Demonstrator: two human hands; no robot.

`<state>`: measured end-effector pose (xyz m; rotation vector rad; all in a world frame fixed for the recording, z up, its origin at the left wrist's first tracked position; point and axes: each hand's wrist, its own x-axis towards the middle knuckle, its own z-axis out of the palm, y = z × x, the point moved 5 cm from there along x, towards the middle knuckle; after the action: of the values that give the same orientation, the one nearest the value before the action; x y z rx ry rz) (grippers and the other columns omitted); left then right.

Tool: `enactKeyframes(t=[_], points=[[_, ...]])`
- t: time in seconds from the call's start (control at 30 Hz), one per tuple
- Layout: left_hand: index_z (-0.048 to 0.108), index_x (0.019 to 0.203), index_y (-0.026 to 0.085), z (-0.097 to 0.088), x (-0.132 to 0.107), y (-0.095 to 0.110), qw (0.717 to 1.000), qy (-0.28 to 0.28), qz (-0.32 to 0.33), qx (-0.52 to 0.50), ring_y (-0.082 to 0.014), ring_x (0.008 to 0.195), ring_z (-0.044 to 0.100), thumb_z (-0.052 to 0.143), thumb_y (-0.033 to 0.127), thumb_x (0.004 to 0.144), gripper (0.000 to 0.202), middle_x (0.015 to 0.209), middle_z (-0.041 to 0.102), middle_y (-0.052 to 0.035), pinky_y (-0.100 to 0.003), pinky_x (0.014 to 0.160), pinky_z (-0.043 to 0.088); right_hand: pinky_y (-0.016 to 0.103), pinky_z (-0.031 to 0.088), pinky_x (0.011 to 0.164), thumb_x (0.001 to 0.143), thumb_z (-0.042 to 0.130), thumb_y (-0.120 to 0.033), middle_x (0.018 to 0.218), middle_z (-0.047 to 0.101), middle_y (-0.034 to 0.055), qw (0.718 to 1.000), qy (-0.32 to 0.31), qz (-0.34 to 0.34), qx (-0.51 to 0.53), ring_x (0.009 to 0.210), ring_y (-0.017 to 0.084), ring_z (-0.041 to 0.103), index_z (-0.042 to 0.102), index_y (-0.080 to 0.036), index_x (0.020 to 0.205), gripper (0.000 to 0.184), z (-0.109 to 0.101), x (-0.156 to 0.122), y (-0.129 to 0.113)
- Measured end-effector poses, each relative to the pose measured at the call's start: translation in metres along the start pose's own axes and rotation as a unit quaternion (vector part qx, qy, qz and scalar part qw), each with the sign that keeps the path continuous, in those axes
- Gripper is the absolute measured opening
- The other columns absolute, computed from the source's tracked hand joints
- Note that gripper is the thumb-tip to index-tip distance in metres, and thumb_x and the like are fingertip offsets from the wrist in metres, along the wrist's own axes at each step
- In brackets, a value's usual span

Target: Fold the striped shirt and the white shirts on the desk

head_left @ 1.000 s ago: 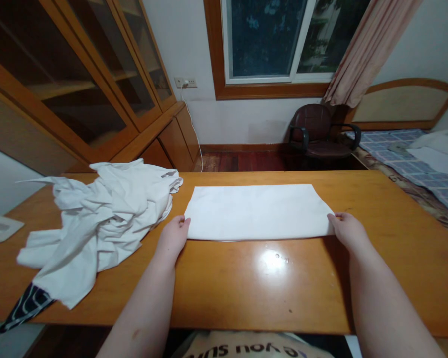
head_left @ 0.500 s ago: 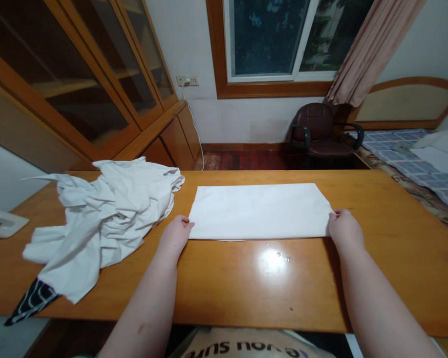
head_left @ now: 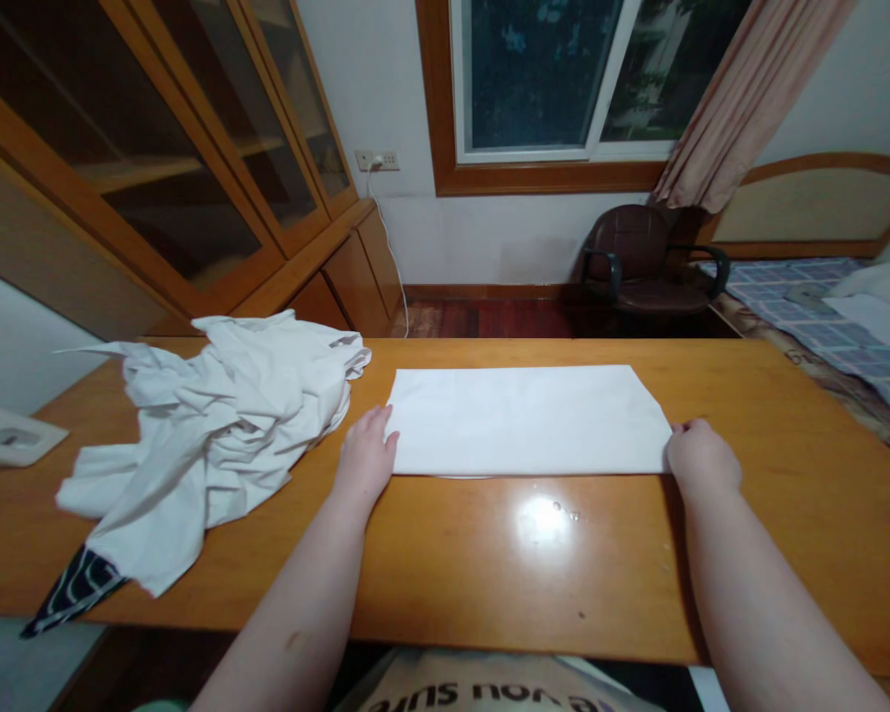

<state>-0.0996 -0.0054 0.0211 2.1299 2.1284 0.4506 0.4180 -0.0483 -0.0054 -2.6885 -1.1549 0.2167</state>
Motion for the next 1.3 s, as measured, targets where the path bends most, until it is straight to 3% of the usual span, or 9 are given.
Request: enactKeyframes(t=[0.13, 0.23, 0.3, 0.43, 0.53, 0.67, 0.87, 1.17, 1.3], points=[[0.052, 0.130, 0.020, 0.008, -0.004, 0.024, 0.996, -0.017, 0.085, 0.018, -0.0258, 0.135, 0.034, 0.043, 0.031, 0.090, 0.042, 0.144, 0.043, -0.0092, -0.045, 0.112, 0.026, 0.043, 0.046, 0.080, 0.090, 0.033, -0.034, 0.107, 0.064, 0.0218, 0.996, 0.057, 0.045, 0.043, 0.100, 0.033, 0.060, 0.062, -0.011, 0.115, 0.044, -0.015, -0.004, 0.002], [0.052, 0.131, 0.020, 0.013, -0.005, 0.040, 0.990, -0.020, 0.137, 0.004, -0.0262, 0.138, 0.030, 0.043, 0.034, 0.091, 0.043, 0.147, 0.040, -0.0092, -0.047, 0.113, 0.023, 0.041, 0.044, 0.088, 0.091, 0.032, -0.030, 0.110, 0.063, 0.0196, 0.979, 0.172, -0.060, 0.093, 0.105, 0.030, 0.057, 0.061, -0.009, 0.114, 0.043, -0.032, -0.017, -0.013], [0.051, 0.132, 0.020, 0.017, -0.003, 0.046, 0.989, -0.020, 0.145, 0.000, -0.0265, 0.139, 0.029, 0.042, 0.035, 0.092, 0.044, 0.148, 0.038, -0.0103, -0.048, 0.113, 0.023, 0.039, 0.041, 0.094, 0.091, 0.033, -0.031, 0.111, 0.062, 0.0188, 0.961, 0.188, -0.164, 0.119, 0.107, 0.027, 0.055, 0.059, -0.008, 0.115, 0.042, -0.032, -0.030, -0.033], [0.045, 0.138, 0.020, 0.027, -0.002, 0.052, 0.987, -0.042, 0.153, 0.024, -0.0273, 0.141, 0.023, 0.042, 0.037, 0.092, 0.049, 0.152, 0.031, -0.0100, -0.048, 0.114, 0.019, 0.038, 0.033, 0.105, 0.093, 0.034, -0.037, 0.134, 0.051, 0.0169, 0.913, 0.093, -0.384, 0.101, 0.124, 0.024, 0.046, 0.051, -0.011, 0.129, 0.047, -0.004, -0.065, -0.090], [0.040, 0.142, 0.022, 0.036, -0.002, 0.051, 0.984, -0.083, 0.149, 0.057, -0.0290, 0.141, 0.021, 0.043, 0.039, 0.092, 0.053, 0.152, 0.030, -0.0093, -0.049, 0.114, 0.017, 0.046, 0.024, 0.110, 0.093, 0.035, -0.043, 0.150, 0.033, 0.0127, 0.897, 0.003, -0.441, -0.002, 0.137, 0.027, 0.031, 0.043, -0.017, 0.139, 0.053, 0.026, -0.080, -0.115], [0.033, 0.145, 0.026, 0.042, -0.003, 0.047, 0.983, -0.109, 0.131, 0.070, -0.0270, 0.141, 0.022, 0.038, 0.045, 0.093, 0.056, 0.152, 0.030, -0.0066, -0.047, 0.114, 0.015, 0.047, 0.022, 0.111, 0.093, 0.031, -0.053, 0.152, 0.028, 0.0118, 0.920, -0.046, -0.380, -0.082, 0.140, 0.028, 0.024, 0.033, -0.018, 0.146, 0.063, 0.041, -0.071, -0.111], [0.031, 0.147, 0.023, 0.043, 0.000, 0.036, 0.988, -0.101, 0.096, 0.065, -0.0283, 0.142, 0.018, 0.036, 0.052, 0.092, 0.063, 0.154, 0.025, -0.0080, -0.046, 0.114, 0.016, 0.046, 0.019, 0.112, 0.092, 0.022, -0.058, 0.154, 0.022, 0.0122, 0.954, -0.036, -0.277, -0.106, 0.141, 0.028, 0.021, 0.025, -0.016, 0.149, 0.071, 0.034, -0.047, -0.087], [0.021, 0.150, 0.021, 0.038, 0.012, 0.001, 0.987, -0.134, -0.063, 0.066, -0.0352, 0.142, 0.012, 0.023, 0.046, 0.093, 0.062, 0.157, 0.015, -0.0061, -0.059, 0.111, 0.014, 0.049, 0.022, 0.109, 0.092, 0.013, -0.057, 0.154, 0.022, 0.0156, 0.988, -0.007, -0.130, -0.085, 0.140, 0.031, 0.020, 0.025, -0.012, 0.149, 0.074, 0.021, -0.027, -0.064], [0.019, 0.150, 0.017, 0.039, 0.013, -0.001, 0.985, -0.142, -0.074, 0.068, -0.0346, 0.143, 0.007, 0.022, 0.046, 0.093, 0.065, 0.157, 0.013, -0.0072, -0.059, 0.112, 0.012, 0.052, 0.023, 0.108, 0.091, 0.010, -0.060, 0.154, 0.021, 0.0165, 0.989, -0.010, -0.122, -0.078, 0.140, 0.031, 0.022, 0.025, -0.012, 0.149, 0.077, 0.019, -0.024, -0.060]])
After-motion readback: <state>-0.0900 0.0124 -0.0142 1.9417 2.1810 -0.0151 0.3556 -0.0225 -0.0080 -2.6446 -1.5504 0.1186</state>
